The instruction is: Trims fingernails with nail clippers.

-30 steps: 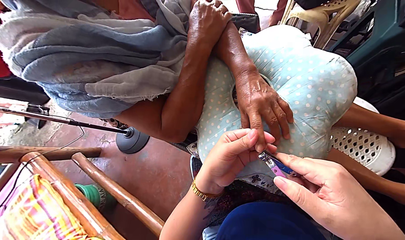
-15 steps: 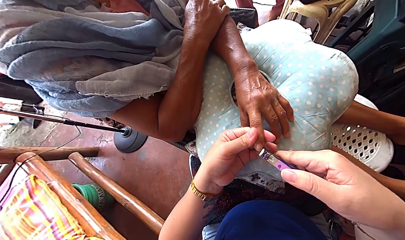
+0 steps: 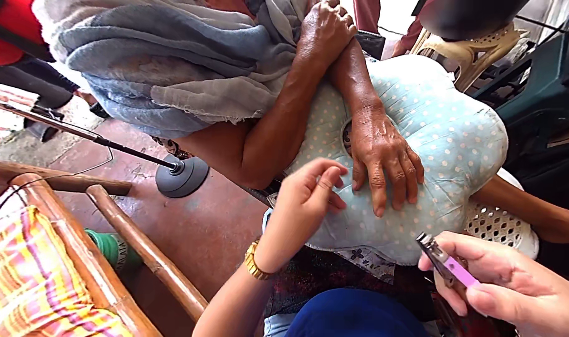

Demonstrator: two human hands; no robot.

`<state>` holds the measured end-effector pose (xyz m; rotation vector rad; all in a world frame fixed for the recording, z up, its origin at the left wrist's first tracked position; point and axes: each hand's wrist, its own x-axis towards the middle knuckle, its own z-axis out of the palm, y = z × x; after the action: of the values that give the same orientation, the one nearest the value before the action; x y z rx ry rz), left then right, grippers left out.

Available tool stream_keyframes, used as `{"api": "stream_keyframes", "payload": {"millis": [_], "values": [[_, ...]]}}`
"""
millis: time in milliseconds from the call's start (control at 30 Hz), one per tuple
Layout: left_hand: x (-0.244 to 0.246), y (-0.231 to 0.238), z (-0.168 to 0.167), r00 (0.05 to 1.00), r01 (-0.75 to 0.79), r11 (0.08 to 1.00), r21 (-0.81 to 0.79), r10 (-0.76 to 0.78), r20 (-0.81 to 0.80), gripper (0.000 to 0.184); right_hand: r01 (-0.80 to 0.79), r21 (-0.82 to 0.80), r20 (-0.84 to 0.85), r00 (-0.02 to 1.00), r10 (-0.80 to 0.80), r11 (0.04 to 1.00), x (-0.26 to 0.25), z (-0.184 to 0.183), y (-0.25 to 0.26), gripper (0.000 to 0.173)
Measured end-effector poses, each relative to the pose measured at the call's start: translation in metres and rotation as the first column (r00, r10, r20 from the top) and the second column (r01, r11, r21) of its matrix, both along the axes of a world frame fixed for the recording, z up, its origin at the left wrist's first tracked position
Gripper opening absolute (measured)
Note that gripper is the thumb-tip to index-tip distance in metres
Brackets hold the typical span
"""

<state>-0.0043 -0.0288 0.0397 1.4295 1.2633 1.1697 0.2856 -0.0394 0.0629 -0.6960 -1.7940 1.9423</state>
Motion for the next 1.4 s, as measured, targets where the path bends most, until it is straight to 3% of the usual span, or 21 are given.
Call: {"api": "stream_keyframes", "payload": {"millis": [67,167,233,300,400,500,667,833,1000,1167,1400], "values": [[-0.007,0.013,0.003,0.982,-0.03,1.0,0.007,0.031,-0.188,0.023,0.001,-0.041,-0.019,1.0,-0.002,0.999,0.004,0.0,0.0,0.03],[-0.007,0.033,0.004,0.884,0.101,0.994,0.048,-0.067,-0.463,0.028,0.027,-0.035,0.017,1.0,-0.026,0.999,0.004,0.001,0.003,0.031],[-0.005,0.043,0.008,0.845,0.184,0.982,0.035,-0.14,-0.516,0.029,0.056,-0.032,0.017,0.998,-0.055,0.998,0.005,0.003,0.005,0.034],[-0.003,0.05,0.015,0.906,0.202,0.973,-0.114,-0.23,-0.356,0.027,0.08,-0.046,-0.009,0.997,-0.081,0.996,0.008,0.004,0.008,0.038],[-0.002,0.058,0.021,0.958,0.282,0.887,-0.366,-0.237,0.163,0.019,0.067,-0.037,-0.023,0.997,-0.068,0.997,0.013,0.008,0.015,0.041],[0.002,0.06,0.019,0.876,0.343,0.842,-0.416,-0.128,0.465,0.014,0.061,0.017,-0.024,0.998,-0.061,0.998,0.017,0.011,0.024,0.041],[0.026,0.055,0.026,0.66,0.418,0.84,-0.345,-0.02,0.751,0.023,0.089,0.108,0.004,0.996,-0.09,0.99,0.022,0.028,0.036,0.039],[0.054,0.058,0.024,0.462,0.525,0.817,-0.238,-0.039,0.886,0.031,0.153,0.224,0.028,0.986,-0.163,0.962,0.025,0.059,0.044,0.034],[0.057,0.055,0.013,0.374,0.546,0.827,-0.134,-0.097,0.922,0.023,0.141,0.333,0.121,0.974,-0.19,0.932,0.025,0.057,0.064,0.033],[0.053,0.056,-0.003,0.298,0.557,0.83,-0.037,-0.158,0.941,0.008,0.066,0.165,0.175,0.98,-0.096,0.984,0.01,0.057,0.08,0.026],[0.049,0.056,-0.013,0.294,0.554,0.832,-0.017,-0.176,0.94,0.012,0.045,0.014,0.211,0.976,-0.047,0.999,-0.006,0.052,0.086,0.02]]}}
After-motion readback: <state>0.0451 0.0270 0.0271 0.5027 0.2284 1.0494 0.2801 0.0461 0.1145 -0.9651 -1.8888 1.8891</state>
